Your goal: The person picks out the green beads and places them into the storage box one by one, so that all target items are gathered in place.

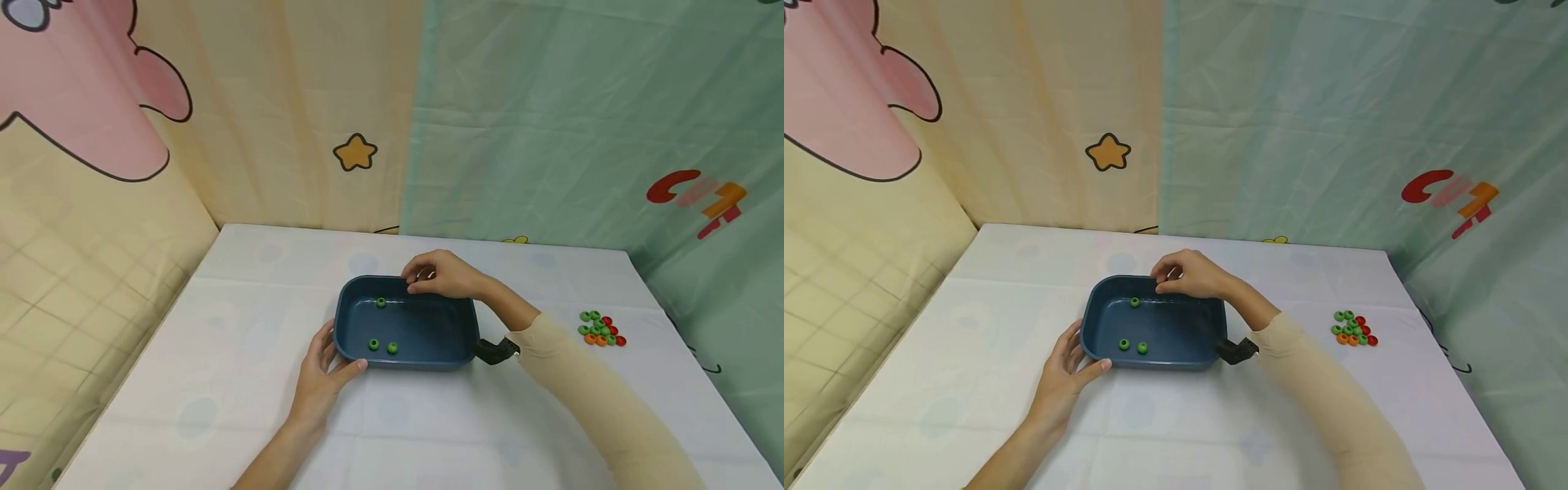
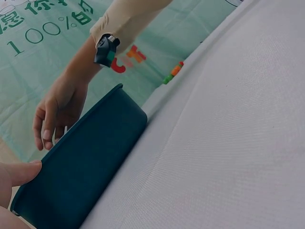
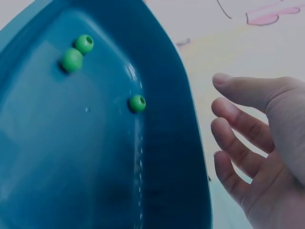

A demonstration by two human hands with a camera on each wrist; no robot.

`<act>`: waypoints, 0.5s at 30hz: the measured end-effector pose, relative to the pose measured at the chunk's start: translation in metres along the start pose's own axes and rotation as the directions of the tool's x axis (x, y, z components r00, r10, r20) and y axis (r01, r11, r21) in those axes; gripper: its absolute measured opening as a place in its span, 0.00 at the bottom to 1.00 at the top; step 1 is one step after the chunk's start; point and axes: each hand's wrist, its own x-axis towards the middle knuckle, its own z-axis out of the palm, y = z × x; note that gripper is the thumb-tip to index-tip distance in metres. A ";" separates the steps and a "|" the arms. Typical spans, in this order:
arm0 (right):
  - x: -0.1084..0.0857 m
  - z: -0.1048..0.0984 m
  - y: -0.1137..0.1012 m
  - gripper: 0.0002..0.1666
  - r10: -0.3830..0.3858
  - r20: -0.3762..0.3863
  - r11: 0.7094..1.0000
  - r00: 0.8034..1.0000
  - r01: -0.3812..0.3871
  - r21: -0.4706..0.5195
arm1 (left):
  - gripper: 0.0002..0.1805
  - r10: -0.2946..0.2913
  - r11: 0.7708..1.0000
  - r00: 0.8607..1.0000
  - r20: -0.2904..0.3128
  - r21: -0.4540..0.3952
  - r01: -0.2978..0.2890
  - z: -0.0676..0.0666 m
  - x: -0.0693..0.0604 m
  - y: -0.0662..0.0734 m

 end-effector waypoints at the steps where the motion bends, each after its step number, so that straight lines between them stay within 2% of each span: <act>1: -0.004 -0.002 0.001 0.16 0.008 -0.004 1.000 1.000 -0.008 0.009 | 0.52 -0.001 1.000 1.000 0.001 -0.002 0.001 0.000 0.000 0.000; 15: -0.061 -0.022 0.025 0.18 0.141 -0.083 0.989 0.986 -0.136 0.060 | 0.53 -0.007 1.000 1.000 -0.006 0.006 0.007 0.000 0.000 0.001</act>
